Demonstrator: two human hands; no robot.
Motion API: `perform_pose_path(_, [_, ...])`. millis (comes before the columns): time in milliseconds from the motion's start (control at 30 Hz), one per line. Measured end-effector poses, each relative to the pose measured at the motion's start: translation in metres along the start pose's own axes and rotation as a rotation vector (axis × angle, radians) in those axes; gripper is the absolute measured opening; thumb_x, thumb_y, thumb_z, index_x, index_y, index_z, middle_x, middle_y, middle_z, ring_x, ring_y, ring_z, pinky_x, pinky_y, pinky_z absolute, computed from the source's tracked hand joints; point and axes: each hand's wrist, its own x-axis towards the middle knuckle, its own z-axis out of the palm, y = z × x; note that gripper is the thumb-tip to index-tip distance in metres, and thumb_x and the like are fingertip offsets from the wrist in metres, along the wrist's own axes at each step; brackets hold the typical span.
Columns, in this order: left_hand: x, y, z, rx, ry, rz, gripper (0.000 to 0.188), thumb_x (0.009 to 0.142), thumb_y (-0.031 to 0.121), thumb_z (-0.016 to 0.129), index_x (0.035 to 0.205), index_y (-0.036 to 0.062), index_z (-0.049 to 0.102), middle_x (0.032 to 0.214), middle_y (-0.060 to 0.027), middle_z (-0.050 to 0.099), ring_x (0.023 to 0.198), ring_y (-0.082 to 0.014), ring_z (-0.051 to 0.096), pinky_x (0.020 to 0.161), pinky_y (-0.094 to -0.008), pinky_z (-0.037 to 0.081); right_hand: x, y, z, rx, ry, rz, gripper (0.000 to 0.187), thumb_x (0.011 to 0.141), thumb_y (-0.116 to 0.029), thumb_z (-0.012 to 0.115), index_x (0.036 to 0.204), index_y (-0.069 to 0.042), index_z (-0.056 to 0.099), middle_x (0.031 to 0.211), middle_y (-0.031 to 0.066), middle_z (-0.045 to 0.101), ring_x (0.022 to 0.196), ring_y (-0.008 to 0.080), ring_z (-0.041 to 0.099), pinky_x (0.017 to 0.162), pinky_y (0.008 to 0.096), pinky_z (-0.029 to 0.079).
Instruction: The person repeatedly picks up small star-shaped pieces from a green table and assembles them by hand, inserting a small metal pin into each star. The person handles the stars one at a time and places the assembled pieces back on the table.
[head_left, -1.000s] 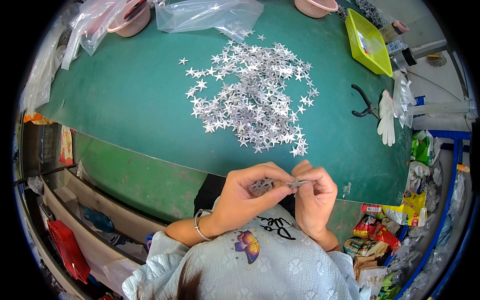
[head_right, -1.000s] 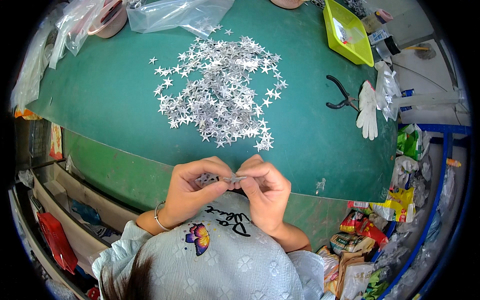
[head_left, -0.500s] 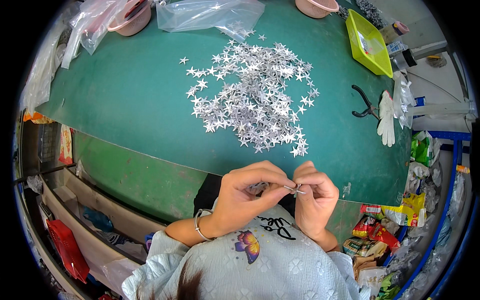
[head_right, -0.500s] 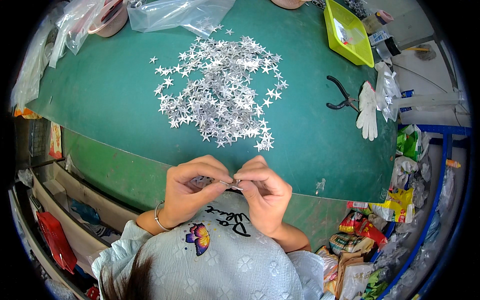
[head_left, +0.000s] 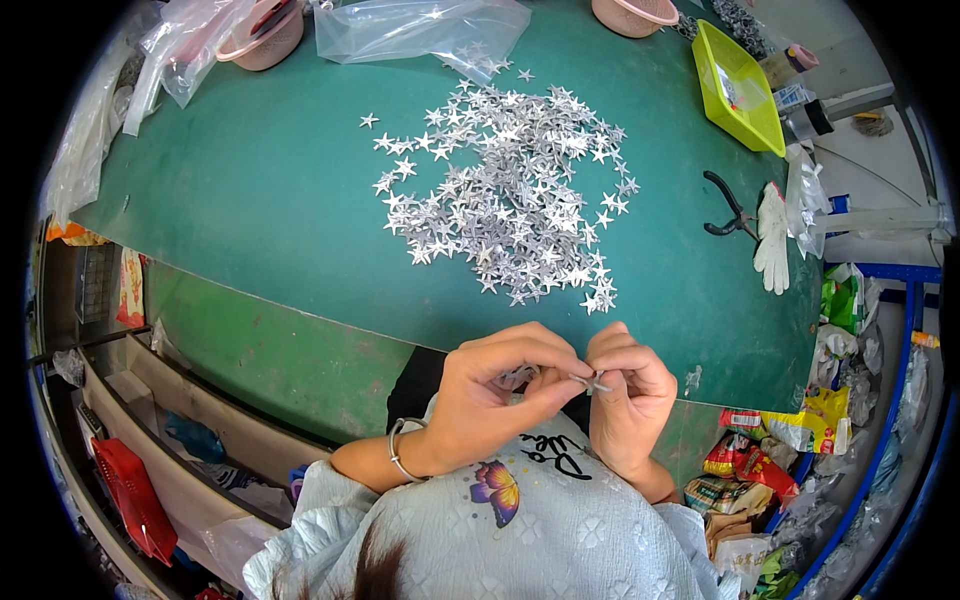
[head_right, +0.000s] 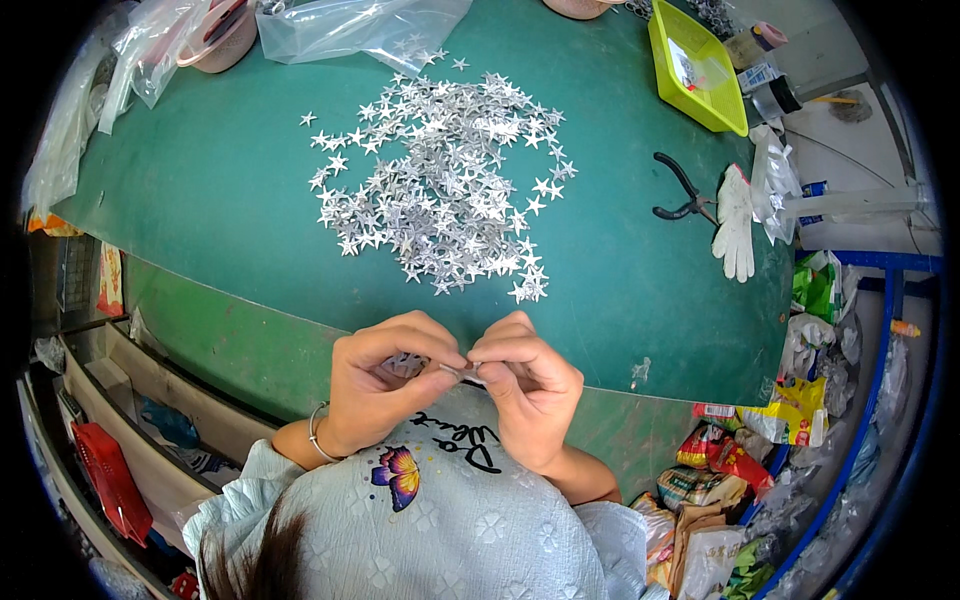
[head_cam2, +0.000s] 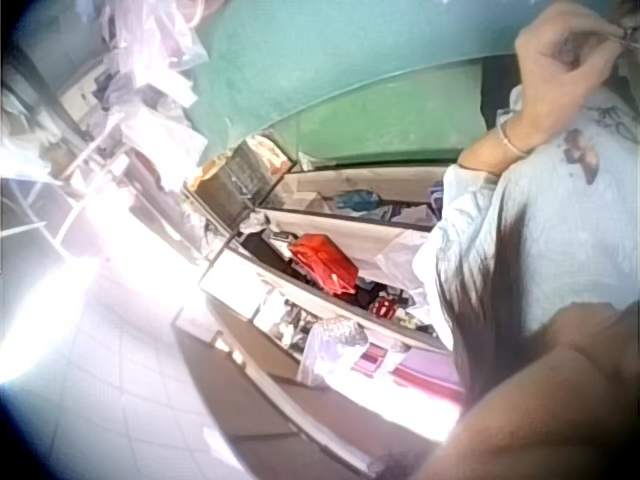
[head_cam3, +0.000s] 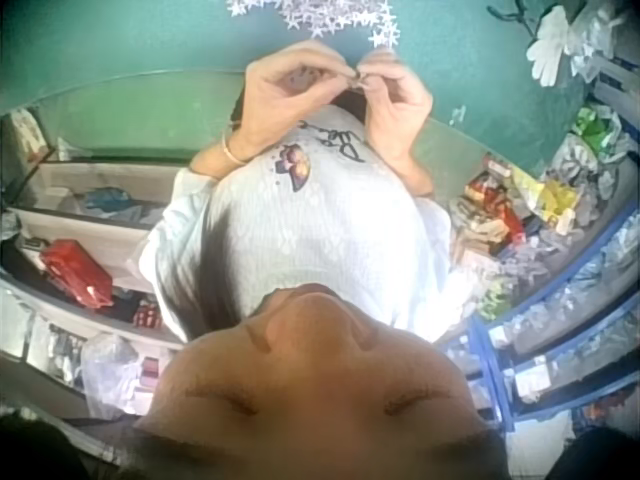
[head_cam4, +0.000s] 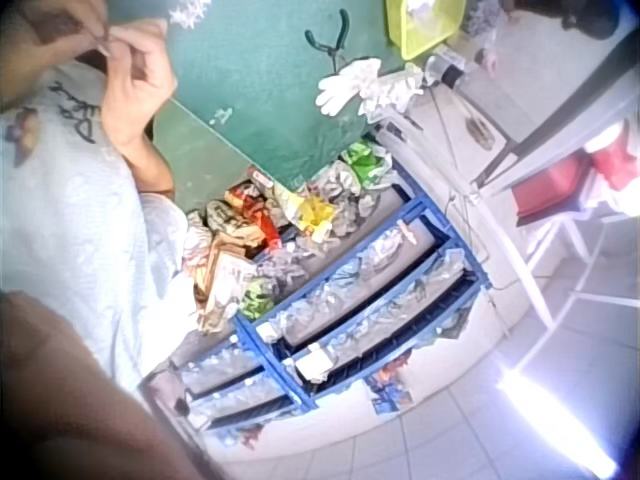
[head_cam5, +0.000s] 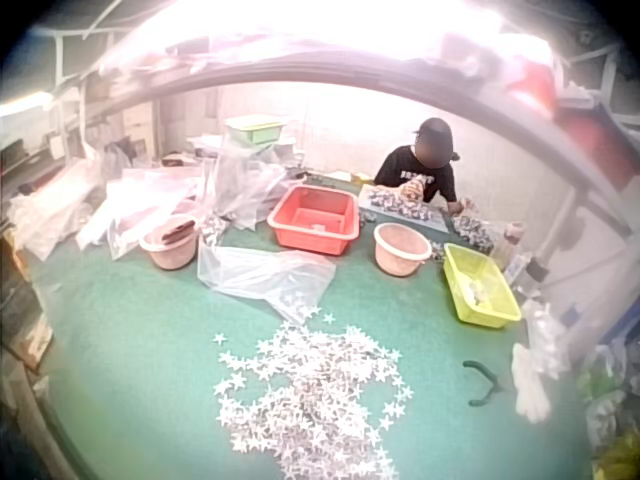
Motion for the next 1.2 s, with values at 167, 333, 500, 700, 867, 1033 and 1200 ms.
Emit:
perform_pose_path(167, [-0.001,-0.005,-0.002,-0.152,0.031,-0.261,0.009,0.083,0.001,0.057,0.089,-0.0035,0.062,0.080,-0.0064,0.061,0.063,-0.0055,0.047,0.055,-0.0193,0.037,-0.001,-0.002,0.003,0.127,0.037,0.130,0.005,0.082,0.000,0.058,0.085,0.005,0.058,0.079,0.0098,0.056,0.075,0.0159,0.052,0.066,0.0266,0.043])
perform_pose_path(333, [-0.001,-0.011,-0.004,-0.353,0.088,-0.366,0.014,0.087,0.008,0.055,0.091,-0.0039,0.061,0.078,-0.0068,0.061,0.063,-0.0058,0.047,0.054,-0.0186,0.036,-0.001,0.000,0.001,0.197,0.025,0.195,0.007,0.082,0.004,0.056,0.088,0.006,0.058,0.081,0.0098,0.055,0.075,0.0150,0.053,0.069,0.0252,0.044])
perform_pose_path(500, [0.000,-0.010,-0.004,-0.383,0.105,-0.371,0.015,0.088,0.009,0.054,0.090,-0.0036,0.061,0.077,-0.0068,0.060,0.062,-0.0059,0.046,0.053,-0.0183,0.035,-0.001,0.000,0.000,0.169,0.010,0.221,0.010,0.082,0.007,0.055,0.091,0.006,0.058,0.083,0.0104,0.056,0.077,0.0152,0.054,0.070,0.0258,0.045])
perform_pose_path(700, [0.003,-0.010,-0.005,-0.537,0.092,-0.478,0.018,0.089,0.015,0.053,0.090,-0.0015,0.060,0.075,-0.0055,0.058,0.062,-0.0074,0.043,0.054,-0.0204,0.033,0.001,0.000,-0.001,0.148,0.006,0.220,0.013,0.081,0.009,0.055,0.093,0.007,0.058,0.085,0.0099,0.056,0.079,0.0149,0.054,0.071,0.0258,0.045])
perform_pose_path(867, [0.004,-0.010,-0.005,-0.605,0.082,-0.483,0.019,0.089,0.016,0.053,0.089,-0.0017,0.061,0.074,-0.0046,0.057,0.062,-0.0074,0.042,0.053,-0.0206,0.032,0.000,0.001,-0.003,0.123,0.008,0.229,0.015,0.080,0.010,0.056,0.094,0.006,0.059,0.086,0.0094,0.057,0.080,0.0143,0.054,0.073,0.0254,0.043])
perform_pose_path(1033, [0.004,-0.009,-0.005,-0.605,0.070,-0.514,0.019,0.089,0.016,0.052,0.089,-0.0014,0.061,0.073,-0.0047,0.057,0.061,-0.0075,0.041,0.053,-0.0209,0.032,0.003,0.000,-0.001,0.106,0.011,0.200,0.015,0.079,0.010,0.056,0.093,0.006,0.058,0.085,0.0097,0.058,0.080,0.0142,0.054,0.073,0.0251,0.041])
perform_pose_path(1200, [0.004,-0.010,-0.005,-0.569,0.047,-0.531,0.020,0.089,0.016,0.052,0.089,-0.0015,0.061,0.073,-0.0051,0.056,0.061,-0.0074,0.041,0.053,-0.0210,0.031,0.003,0.001,-0.003,0.079,0.027,0.196,0.010,0.081,0.008,0.056,0.090,0.005,0.057,0.084,0.0091,0.058,0.079,0.0135,0.052,0.072,0.0249,0.041])
